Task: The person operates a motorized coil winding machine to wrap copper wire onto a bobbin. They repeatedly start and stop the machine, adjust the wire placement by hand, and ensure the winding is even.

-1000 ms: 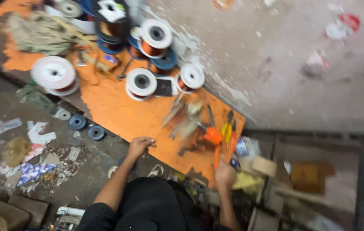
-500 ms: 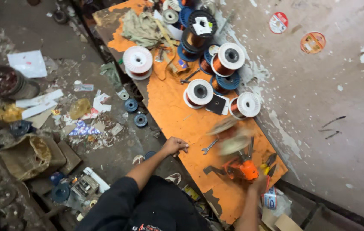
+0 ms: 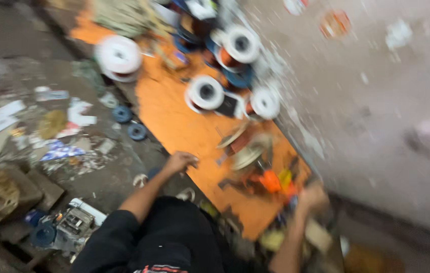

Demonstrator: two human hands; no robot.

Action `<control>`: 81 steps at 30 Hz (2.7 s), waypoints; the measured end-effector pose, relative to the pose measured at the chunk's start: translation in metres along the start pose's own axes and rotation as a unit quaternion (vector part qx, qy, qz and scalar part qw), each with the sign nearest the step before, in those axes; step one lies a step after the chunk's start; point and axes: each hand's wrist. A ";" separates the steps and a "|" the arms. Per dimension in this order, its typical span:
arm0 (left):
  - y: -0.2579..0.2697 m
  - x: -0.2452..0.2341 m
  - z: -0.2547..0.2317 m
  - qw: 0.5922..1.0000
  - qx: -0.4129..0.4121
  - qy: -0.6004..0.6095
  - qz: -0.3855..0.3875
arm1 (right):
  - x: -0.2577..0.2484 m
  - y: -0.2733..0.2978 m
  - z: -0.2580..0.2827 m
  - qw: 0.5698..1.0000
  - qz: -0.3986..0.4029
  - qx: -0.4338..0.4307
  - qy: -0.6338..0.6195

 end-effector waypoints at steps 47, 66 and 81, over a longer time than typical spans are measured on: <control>0.001 0.003 0.001 1.000 -0.023 -0.002 -0.004 | 0.060 0.072 0.021 0.984 0.108 -0.094 -0.108; 0.001 0.003 0.018 0.999 -0.012 0.042 0.008 | 0.064 0.064 0.018 0.991 0.112 0.074 -0.026; 0.004 0.004 -0.012 0.999 -0.047 -0.007 -0.015 | 0.023 -0.014 0.027 0.999 -0.009 0.025 -0.028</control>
Point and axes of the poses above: each hand's wrist, its own y-axis away from the middle knuckle, its own x-axis out of the palm, z = x × y, and after that the axes turned 1 degree about z, right-handed
